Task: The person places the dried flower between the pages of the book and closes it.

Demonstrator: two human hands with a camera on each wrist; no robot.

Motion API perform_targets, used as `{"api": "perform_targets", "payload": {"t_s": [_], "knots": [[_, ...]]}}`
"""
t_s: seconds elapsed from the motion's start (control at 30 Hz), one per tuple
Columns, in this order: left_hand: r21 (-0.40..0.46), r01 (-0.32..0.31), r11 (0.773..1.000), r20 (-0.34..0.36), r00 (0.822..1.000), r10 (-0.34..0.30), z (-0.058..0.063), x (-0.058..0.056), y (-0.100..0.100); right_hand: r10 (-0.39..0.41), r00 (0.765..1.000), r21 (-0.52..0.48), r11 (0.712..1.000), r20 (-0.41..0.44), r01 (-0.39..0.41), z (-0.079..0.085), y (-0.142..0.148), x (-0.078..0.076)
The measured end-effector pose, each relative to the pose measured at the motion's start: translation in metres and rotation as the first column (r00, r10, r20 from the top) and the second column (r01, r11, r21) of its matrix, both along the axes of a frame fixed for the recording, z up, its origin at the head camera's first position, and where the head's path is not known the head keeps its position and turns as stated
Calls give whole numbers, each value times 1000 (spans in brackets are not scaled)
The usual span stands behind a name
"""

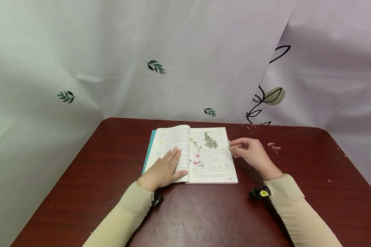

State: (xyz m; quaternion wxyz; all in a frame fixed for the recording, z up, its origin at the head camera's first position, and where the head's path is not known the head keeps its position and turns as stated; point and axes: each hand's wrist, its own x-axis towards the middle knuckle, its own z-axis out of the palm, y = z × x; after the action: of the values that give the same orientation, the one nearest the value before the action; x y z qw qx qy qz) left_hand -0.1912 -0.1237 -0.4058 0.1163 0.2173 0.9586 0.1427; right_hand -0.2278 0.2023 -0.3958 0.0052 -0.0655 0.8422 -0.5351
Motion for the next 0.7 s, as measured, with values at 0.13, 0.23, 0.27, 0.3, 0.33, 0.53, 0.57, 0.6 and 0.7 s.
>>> {"api": "perform_targets", "payload": {"t_s": [0.13, 0.23, 0.27, 0.3, 0.33, 0.53, 0.57, 0.6, 0.7], "knots": [[0, -1, 1000, 1, 1000, 1, 0, 0, 0, 16, 1000, -31, 999, 21, -15, -4, -6, 0], [-1, -1, 1000, 0, 1000, 1, -1, 0, 0, 25, 999, -55, 998, 31, -23, -6, -10, -1], [-2, -2, 1000, -1, 1000, 2, -1, 0, -1, 25, 999, -59, 998, 34, -23, -6, -12, -1], [-3, -3, 1000, 0, 1000, 3, -1, 0, -1, 26, 999, -58, 998, 34, -24, -7, -14, -1], [-4, -4, 1000, 0, 1000, 4, -1, 0, -1, 24, 999, -56, 998, 35, -22, -8, -16, -1], [-10, -6, 1000, -1, 1000, 6, -3, -1, -1, 13, 998, -38, 999, 59, -11, -14, -27, -2], [-10, -5, 1000, -1, 1000, 5, -3, -1, -1, 14, 998, -41, 999, 66, -12, -15, -29, -2], [-10, -5, 1000, -1, 1000, 5, -3, -1, -1, 16, 997, -45, 999, 72, -13, -16, -30, -2], [-10, -5, 1000, 1, 1000, 5, -3, -1, 0, 25, 995, -61, 998, 92, -20, -18, -35, -2]]}}
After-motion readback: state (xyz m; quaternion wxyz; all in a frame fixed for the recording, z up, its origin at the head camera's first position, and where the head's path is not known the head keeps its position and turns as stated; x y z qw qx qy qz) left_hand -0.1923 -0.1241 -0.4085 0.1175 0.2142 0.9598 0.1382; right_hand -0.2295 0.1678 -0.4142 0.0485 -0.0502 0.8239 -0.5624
